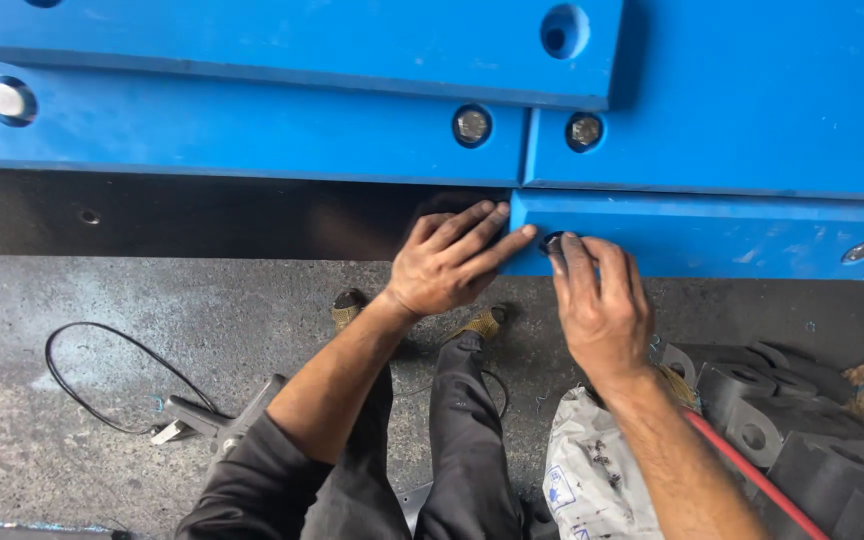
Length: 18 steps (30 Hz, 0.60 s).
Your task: Aligning modular blue plastic blocks and inserting bolts to assemble a larger structure.
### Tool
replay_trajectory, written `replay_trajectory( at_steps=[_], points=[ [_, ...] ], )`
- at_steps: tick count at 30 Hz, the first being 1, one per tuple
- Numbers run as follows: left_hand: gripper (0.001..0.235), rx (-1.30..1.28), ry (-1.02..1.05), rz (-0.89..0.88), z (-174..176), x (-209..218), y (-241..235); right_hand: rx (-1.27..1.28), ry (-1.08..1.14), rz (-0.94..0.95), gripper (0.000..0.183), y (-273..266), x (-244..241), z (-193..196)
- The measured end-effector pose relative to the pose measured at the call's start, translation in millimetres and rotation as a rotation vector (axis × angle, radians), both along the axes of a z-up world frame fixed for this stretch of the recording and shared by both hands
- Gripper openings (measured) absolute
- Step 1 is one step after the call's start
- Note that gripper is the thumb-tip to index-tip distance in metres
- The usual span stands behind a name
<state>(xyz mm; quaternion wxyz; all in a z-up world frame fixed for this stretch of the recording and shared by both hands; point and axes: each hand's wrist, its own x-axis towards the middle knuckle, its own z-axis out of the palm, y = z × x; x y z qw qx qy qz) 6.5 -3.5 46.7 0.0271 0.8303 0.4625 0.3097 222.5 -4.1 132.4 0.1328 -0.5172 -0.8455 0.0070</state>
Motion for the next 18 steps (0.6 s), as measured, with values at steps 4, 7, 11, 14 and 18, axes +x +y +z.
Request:
replay_trajectory(
  at_steps=[4,7,11,14,18],
  points=[
    [0.068,-0.017,-0.01,-0.017,1,-10,-2,-0.013,-0.198,0.085,0.027,0,-3,-3],
    [0.068,-0.025,-0.032,-0.019,-7,-12,-4,-0.064,-0.176,0.02,0.025,5,-22,11],
    [0.071,-0.066,-0.043,-0.043,-10,-15,-5,-0.056,-0.056,-0.135,0.03,2,-34,-3],
    [0.067,-0.089,-0.077,-0.03,-17,-10,-8,-0.299,-0.131,-0.515,0.032,0,-37,-23],
    [0.073,-0.142,-0.016,-0.035,-7,-15,-5,-0.319,0.071,-0.603,0.046,2,-52,-23]
  ],
)
